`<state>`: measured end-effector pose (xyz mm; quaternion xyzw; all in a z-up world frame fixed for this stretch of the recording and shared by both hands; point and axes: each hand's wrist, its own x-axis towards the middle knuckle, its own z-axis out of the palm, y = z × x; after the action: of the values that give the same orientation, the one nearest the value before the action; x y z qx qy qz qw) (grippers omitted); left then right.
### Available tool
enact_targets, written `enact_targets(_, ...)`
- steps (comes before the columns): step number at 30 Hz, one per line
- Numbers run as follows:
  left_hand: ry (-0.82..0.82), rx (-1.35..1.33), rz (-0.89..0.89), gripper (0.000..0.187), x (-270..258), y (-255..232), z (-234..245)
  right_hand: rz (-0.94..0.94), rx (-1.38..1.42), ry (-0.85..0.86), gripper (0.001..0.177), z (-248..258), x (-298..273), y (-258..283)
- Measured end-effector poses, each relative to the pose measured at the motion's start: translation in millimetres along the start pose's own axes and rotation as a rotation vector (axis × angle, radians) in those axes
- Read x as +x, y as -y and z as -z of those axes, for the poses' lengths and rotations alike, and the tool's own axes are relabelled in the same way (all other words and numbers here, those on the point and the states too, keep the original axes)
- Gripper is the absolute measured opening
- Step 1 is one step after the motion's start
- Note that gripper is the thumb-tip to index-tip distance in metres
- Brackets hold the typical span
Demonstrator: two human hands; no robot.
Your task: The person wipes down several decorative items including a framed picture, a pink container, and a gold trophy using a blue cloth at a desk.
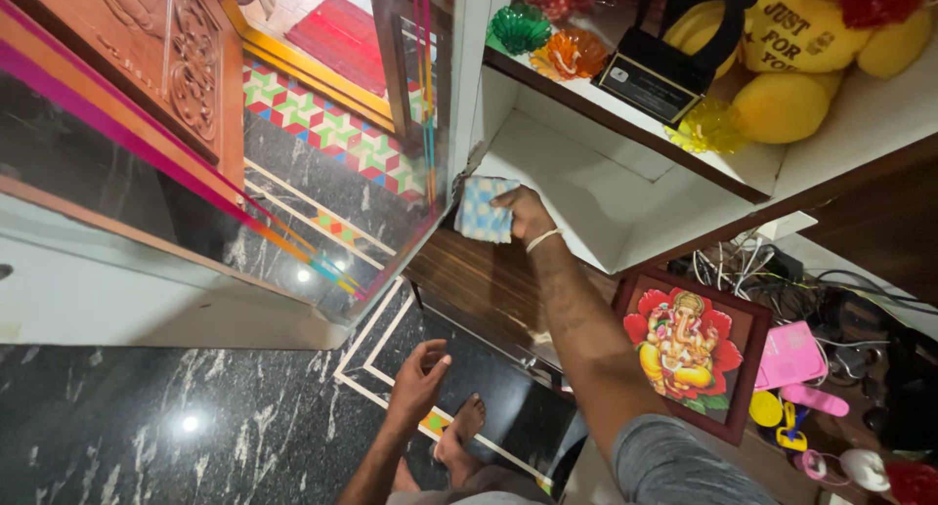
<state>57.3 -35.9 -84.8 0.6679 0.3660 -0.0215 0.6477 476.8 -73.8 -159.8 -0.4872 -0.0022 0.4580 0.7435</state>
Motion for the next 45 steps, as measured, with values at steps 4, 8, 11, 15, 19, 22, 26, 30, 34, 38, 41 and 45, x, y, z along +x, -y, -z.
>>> enact_targets(4, 0.062, -0.128, 0.023, 0.042, 0.6, 8.3, 2.7, 0.029, 0.208, -0.339, 0.028, -12.2, -4.1, 6.9)
enact_targets(8, 0.074, -0.135, -0.021, 0.042, 4.7, 13.5, 4.4, 0.076, 0.19, -0.253, 0.027, -22.9, 0.4, 7.6)
enact_targets(11, 0.073, -0.165, -0.015, 0.042, 0.7, 14.8, 5.3, 0.114, 0.124, -0.259, 0.024, -17.8, -10.2, 6.8)
enact_targets(15, 0.088, -0.233, 0.012, 0.041, -13.0, 11.5, 10.5, 0.521, 0.043, -0.592, 0.029, -33.7, -15.3, 5.9)
enact_targets(19, 0.106, -0.131, 0.03, 0.042, -24.3, -2.0, 15.2, 1.193, -0.941, -0.64, 0.032, -45.1, 0.5, 20.6)
enact_targets(22, 0.125, -0.082, 0.084, 0.043, -32.4, -11.9, 14.4, 1.043, -1.468, -0.536, 0.04, -47.5, 4.9, 12.5)
enact_targets(26, 0.149, -0.096, 0.051, 0.043, -33.9, -3.5, 10.0, 0.921, -1.639, -0.287, 0.039, -48.7, -17.4, -17.1)
enact_targets(30, 0.162, -0.123, -0.008, 0.041, -27.2, 23.7, 9.9, 0.424, -1.295, -0.125, 0.036, -34.9, -74.6, -56.3)
enact_targets(34, 0.062, -0.215, 0.001, 0.045, -17.4, 49.8, 16.9, 0.231, -0.885, -0.54, 0.024, -47.7, -155.5, -149.1)
enact_targets(38, -0.129, -0.051, -0.271, 0.059, -8.6, 65.5, 30.5, 0.151, -0.207, -0.188, 0.02, -104.8, -244.1, -236.0)
enact_targets(41, -0.016, 0.09, -0.162, 0.055, -13.2, 68.3, 47.5, 0.019, -0.066, -0.176, 0.023, -149.4, -302.5, -253.3)
enact_targets(45, 0.12, -0.094, -0.485, 0.064, -24.9, 62.4, 81.4, 0.288, -0.143, -0.121, 0.032, -211.9, -363.4, -190.9)
